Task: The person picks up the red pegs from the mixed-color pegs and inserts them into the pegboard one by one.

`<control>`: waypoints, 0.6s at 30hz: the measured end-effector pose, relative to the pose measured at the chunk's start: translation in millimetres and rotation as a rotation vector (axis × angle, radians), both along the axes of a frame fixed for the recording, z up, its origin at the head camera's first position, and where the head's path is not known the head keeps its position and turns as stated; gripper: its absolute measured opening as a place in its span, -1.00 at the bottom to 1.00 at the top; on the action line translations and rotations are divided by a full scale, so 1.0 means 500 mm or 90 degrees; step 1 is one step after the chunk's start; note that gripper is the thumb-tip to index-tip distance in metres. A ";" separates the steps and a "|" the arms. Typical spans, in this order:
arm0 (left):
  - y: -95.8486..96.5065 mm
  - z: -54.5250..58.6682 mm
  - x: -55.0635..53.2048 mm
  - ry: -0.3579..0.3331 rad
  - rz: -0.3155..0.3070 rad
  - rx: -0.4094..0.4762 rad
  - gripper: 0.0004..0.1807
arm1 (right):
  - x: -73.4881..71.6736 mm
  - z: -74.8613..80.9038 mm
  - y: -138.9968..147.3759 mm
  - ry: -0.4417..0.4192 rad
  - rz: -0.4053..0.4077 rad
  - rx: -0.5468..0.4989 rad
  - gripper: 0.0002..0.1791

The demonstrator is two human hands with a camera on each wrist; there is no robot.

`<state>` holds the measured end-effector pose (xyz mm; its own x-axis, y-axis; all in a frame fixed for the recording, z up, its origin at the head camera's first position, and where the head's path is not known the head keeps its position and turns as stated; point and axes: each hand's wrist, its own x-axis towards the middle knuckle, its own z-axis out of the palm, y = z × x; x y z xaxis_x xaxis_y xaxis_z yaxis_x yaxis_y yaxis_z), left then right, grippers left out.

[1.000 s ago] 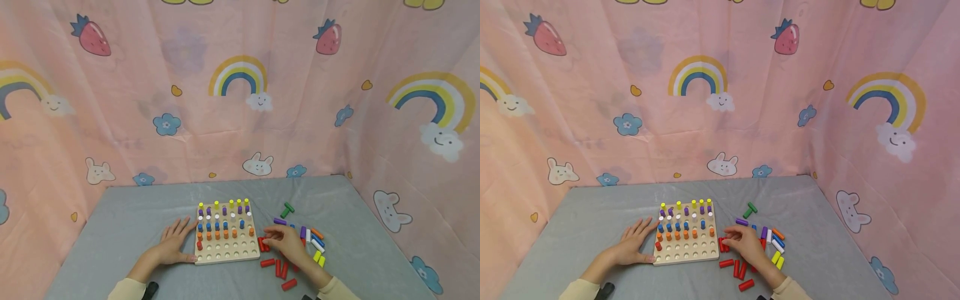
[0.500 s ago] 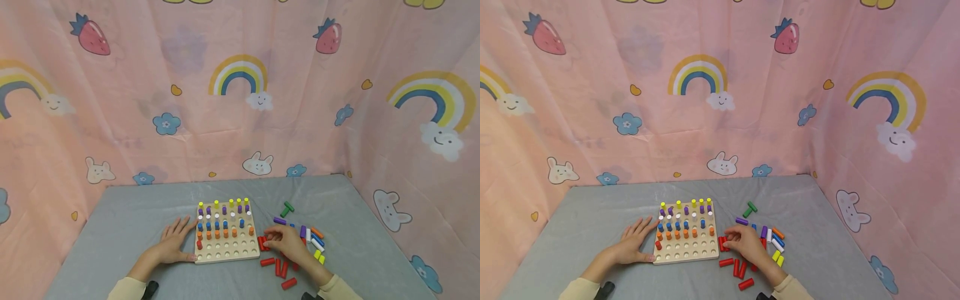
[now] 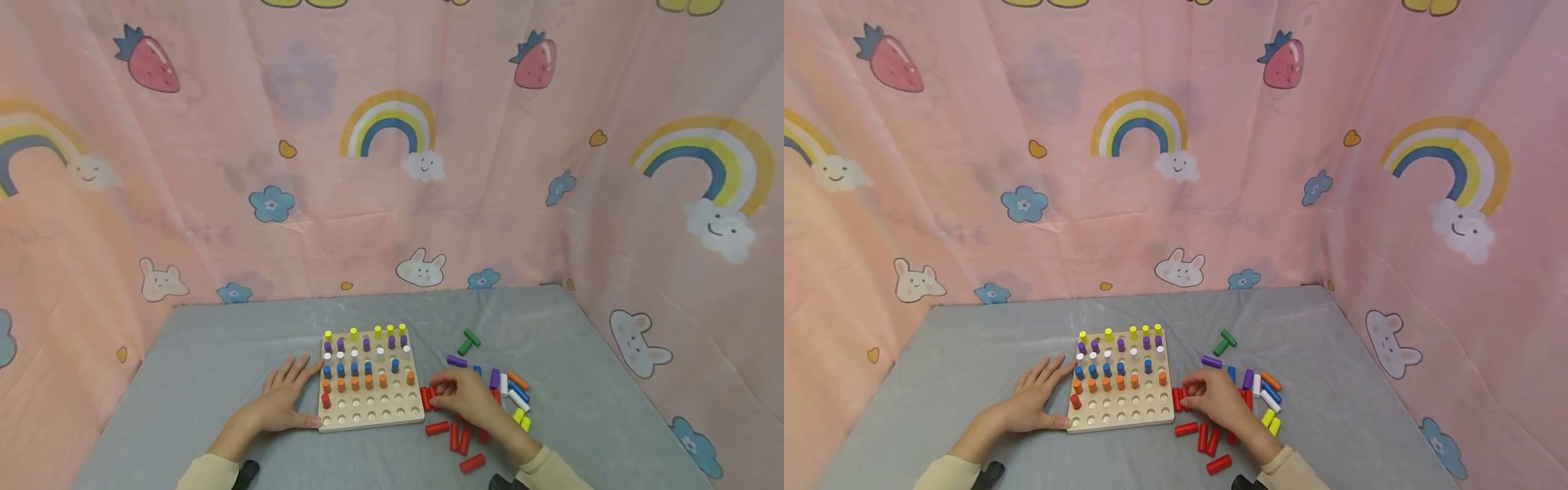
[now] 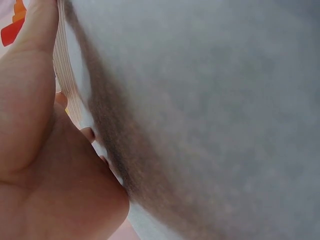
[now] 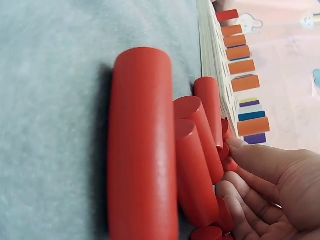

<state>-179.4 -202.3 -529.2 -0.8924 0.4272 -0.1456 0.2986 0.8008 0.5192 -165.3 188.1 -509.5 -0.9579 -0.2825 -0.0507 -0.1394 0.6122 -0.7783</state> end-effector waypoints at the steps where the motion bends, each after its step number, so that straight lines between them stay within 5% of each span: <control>1: 0.000 -0.004 0.000 0.006 0.001 0.000 0.29 | 0.000 0.001 0.000 -0.003 0.003 -0.002 -0.68; 11: -0.002 -0.015 -0.002 0.021 0.003 0.014 0.27 | -0.010 0.002 0.006 -0.015 0.026 -0.006 -0.73; 18: -0.002 -0.012 0.000 0.017 0.002 0.018 0.26 | -0.030 0.004 0.021 -0.042 0.088 -0.010 -0.68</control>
<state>-179.5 -203.3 -535.3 -0.8974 0.4274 -0.1094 0.3098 0.7869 0.5337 -180.5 198.6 -507.3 -0.9048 -0.4121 -0.1069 -0.1692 0.5784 -0.7980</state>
